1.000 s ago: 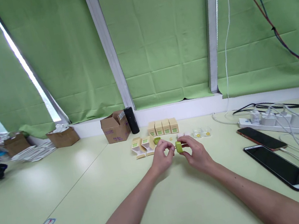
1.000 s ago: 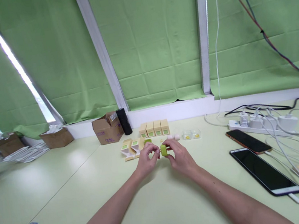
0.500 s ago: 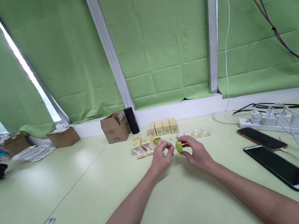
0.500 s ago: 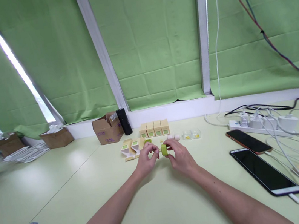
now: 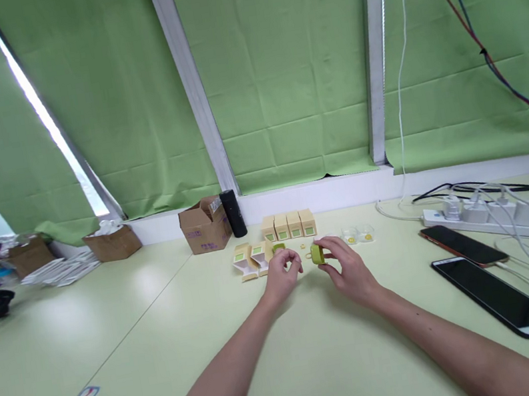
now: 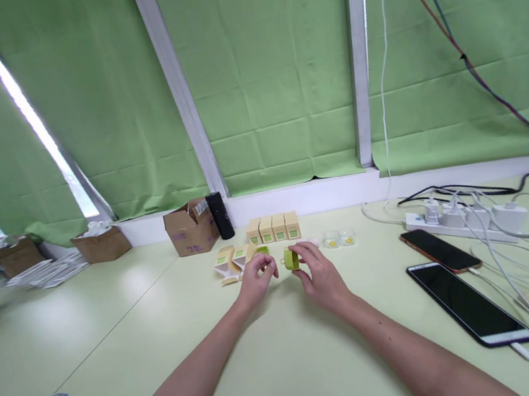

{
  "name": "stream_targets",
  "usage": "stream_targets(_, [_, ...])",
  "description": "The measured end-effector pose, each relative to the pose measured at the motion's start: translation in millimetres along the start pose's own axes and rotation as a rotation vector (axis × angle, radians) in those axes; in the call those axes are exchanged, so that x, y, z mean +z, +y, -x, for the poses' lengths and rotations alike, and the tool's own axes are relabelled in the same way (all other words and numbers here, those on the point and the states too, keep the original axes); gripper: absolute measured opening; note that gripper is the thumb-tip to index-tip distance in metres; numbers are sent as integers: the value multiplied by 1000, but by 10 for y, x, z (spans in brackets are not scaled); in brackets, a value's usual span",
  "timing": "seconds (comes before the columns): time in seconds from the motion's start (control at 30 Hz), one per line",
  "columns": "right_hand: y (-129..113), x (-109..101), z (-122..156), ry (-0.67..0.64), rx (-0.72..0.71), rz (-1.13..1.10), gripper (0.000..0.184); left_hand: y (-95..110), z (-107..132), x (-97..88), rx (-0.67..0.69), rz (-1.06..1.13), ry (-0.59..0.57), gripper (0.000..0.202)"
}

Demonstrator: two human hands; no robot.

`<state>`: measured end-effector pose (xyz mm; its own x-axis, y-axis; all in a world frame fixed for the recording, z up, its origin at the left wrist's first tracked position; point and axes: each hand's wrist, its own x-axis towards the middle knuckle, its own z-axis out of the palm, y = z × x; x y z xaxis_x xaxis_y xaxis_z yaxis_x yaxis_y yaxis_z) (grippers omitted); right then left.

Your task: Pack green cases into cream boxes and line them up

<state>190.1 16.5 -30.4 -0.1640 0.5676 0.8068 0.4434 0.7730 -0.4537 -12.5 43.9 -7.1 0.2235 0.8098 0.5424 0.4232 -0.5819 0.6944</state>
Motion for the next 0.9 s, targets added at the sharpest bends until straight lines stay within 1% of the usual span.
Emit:
stream_targets(0.1, [18, -17, 2, 7, -3, 44, 58, -135, -28, -11, -83, -28, 47, 23])
stream_targets(0.17, [41, -20, 7, -4, -16, 79, 61, -213, -34, -15, -98, -43, 71, 20])
stream_targets(0.23, [60, -20, 10, -22, -27, 92, 61, -245, -26, -17, -95, -56, 84, 16])
stream_targets(0.33, [67, -25, 6, -51, -60, 123, 50, -184, 7, -23, -45, -62, 90, 9])
stream_targets(0.4, [61, -31, -1, -62, -101, 171, 41, -93, 32, -30, 30, -50, 54, 17])
stream_targets(0.47, [55, -34, -7, -59, -135, 213, 37, 2, 54, -34, 106, -47, -4, 28])
stream_targets(0.57, [53, -30, -5, -53, -156, 232, 38, 90, 74, -22, 185, -68, -50, 41])
stream_targets(0.63, [58, -22, 2, -57, -166, 239, 40, 106, 82, -3, 220, -93, -52, 43])
stream_targets(0.77, [70, -5, 11, -81, -195, 292, 43, 92, 89, 32, 258, -119, -38, 42])
stream_targets(0.9, [61, -3, 2, -85, -220, 314, 39, 83, 88, 34, 268, -130, -22, 39])
